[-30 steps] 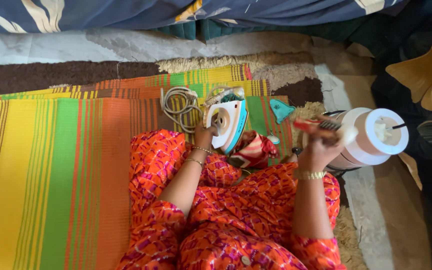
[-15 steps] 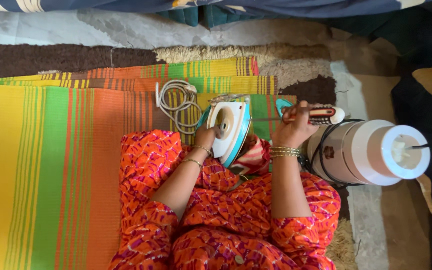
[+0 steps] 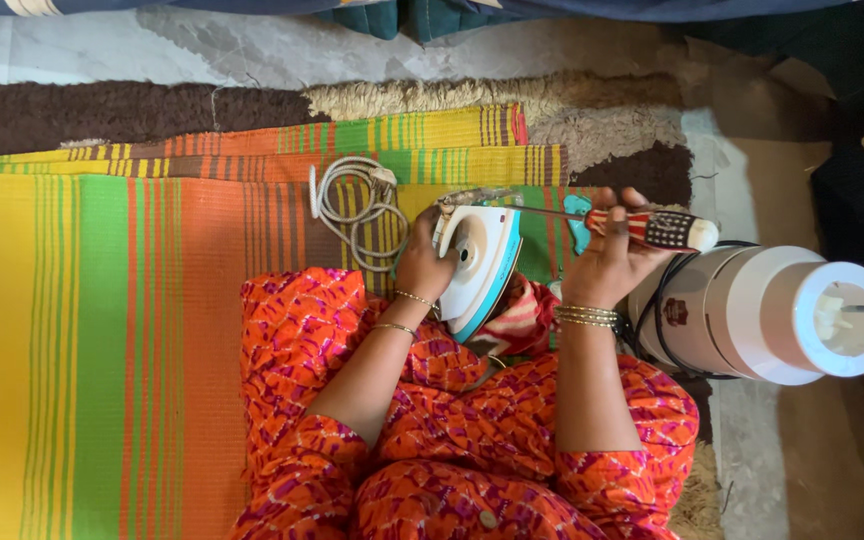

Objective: The person sits on a mat and uses a screwdriver to unscrew the casing of a white electric iron. They remove the casing and manipulate the internal components with their hands, appearing to clean or adjust the heating element area. The person then reassembles the iron casing and tightens the screws.

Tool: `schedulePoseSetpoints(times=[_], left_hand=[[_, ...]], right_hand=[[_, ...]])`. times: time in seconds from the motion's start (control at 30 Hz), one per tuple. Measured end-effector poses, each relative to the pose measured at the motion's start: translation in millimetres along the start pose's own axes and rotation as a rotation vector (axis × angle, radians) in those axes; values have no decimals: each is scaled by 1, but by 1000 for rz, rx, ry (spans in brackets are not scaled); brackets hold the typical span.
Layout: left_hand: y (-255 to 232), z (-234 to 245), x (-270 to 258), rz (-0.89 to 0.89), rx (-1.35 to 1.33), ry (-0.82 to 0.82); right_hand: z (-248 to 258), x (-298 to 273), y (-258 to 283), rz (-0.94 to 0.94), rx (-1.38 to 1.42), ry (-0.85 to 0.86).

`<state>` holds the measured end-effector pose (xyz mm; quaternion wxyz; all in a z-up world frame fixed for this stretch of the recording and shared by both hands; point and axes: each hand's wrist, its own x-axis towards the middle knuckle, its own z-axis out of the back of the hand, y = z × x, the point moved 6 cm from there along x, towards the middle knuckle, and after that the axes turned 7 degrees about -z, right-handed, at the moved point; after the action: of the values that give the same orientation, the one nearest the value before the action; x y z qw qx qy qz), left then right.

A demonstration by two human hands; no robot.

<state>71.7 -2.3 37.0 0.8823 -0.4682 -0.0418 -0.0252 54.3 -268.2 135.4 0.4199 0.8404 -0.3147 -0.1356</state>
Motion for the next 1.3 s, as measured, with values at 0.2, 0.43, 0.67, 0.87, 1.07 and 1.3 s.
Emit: schedulePoseSetpoints(times=[0.2, 0.43, 0.67, 0.87, 1.07, 1.3], left_hand=[[3, -5, 2, 123, -34, 102], [4, -6, 5, 104, -54, 104], [5, -5, 6, 178, -84, 166], [4, -6, 7, 135, -106, 151], [0, -5, 8, 128, -110, 154], [5, -9, 9, 121, -123, 123]], right_hand=[[10, 10, -2, 89, -5, 121], [16, 15, 0, 38, -61, 93], [14, 18, 1, -33, -33, 55], [12, 19, 2, -35, -1, 62], [13, 19, -1, -1, -98, 55], [-4, 4, -9, 160, -246, 272]])
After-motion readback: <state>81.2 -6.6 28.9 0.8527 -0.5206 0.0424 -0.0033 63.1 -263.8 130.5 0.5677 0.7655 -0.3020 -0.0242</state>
